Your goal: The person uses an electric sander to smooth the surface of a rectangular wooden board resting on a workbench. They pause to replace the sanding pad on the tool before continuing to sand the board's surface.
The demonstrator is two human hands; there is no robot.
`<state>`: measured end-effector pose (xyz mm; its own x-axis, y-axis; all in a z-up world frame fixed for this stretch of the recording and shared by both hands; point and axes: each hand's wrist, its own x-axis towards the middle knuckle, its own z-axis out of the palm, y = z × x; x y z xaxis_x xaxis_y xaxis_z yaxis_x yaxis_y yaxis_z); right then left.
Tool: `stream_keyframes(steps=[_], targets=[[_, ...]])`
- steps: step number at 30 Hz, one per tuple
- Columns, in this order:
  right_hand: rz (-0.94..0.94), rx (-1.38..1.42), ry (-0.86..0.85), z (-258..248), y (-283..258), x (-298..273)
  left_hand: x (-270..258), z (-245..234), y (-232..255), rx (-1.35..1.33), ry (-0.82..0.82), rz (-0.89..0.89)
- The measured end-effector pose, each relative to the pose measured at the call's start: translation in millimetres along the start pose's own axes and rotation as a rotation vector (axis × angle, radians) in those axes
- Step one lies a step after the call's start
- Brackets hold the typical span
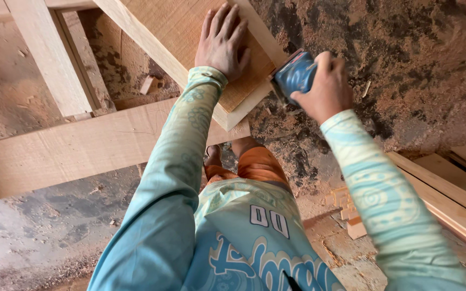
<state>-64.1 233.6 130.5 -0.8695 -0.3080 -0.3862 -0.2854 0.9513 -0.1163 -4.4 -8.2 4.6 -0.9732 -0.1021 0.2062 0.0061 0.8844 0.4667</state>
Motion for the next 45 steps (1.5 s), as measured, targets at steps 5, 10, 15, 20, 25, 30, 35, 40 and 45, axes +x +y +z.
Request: stream_keyframes(steps=[5,10,15,20,25,30,35,40,45], targets=[[0.071,0.143,0.208,-15.8,38.9,15.9,5.6,3.3,-5.6,-0.029,0.085,-0.031],[0.322,0.485,0.236,0.5,111.9,-24.9,-27.8,4.4,-66.0,0.039,0.509,-0.604],[0.384,0.624,0.289,36.0,153.7,-72.8,-38.3,-5.2,-178.9,-0.530,0.738,-1.357],[0.485,0.726,0.206,75.8,165.1,-90.5,-20.8,1.6,-197.3,-1.306,0.847,-1.348],[0.425,0.617,0.250,88.2,161.3,-98.7,-46.1,-6.8,-143.7,-1.313,1.099,-1.330],[0.443,0.644,0.216,78.9,141.4,-116.2,-110.2,-17.0,-67.2,-1.645,1.315,-1.521],[0.432,0.666,0.216,75.9,119.9,-131.7,-153.8,3.4,-3.9,-1.753,1.408,-1.472],[0.439,0.705,0.208,75.7,111.4,-146.1,-162.1,29.9,57.9,-2.004,1.186,-1.535],[0.472,0.686,0.225,77.0,112.9,-159.9,-162.8,39.6,94.4,-2.116,0.374,-1.409]])
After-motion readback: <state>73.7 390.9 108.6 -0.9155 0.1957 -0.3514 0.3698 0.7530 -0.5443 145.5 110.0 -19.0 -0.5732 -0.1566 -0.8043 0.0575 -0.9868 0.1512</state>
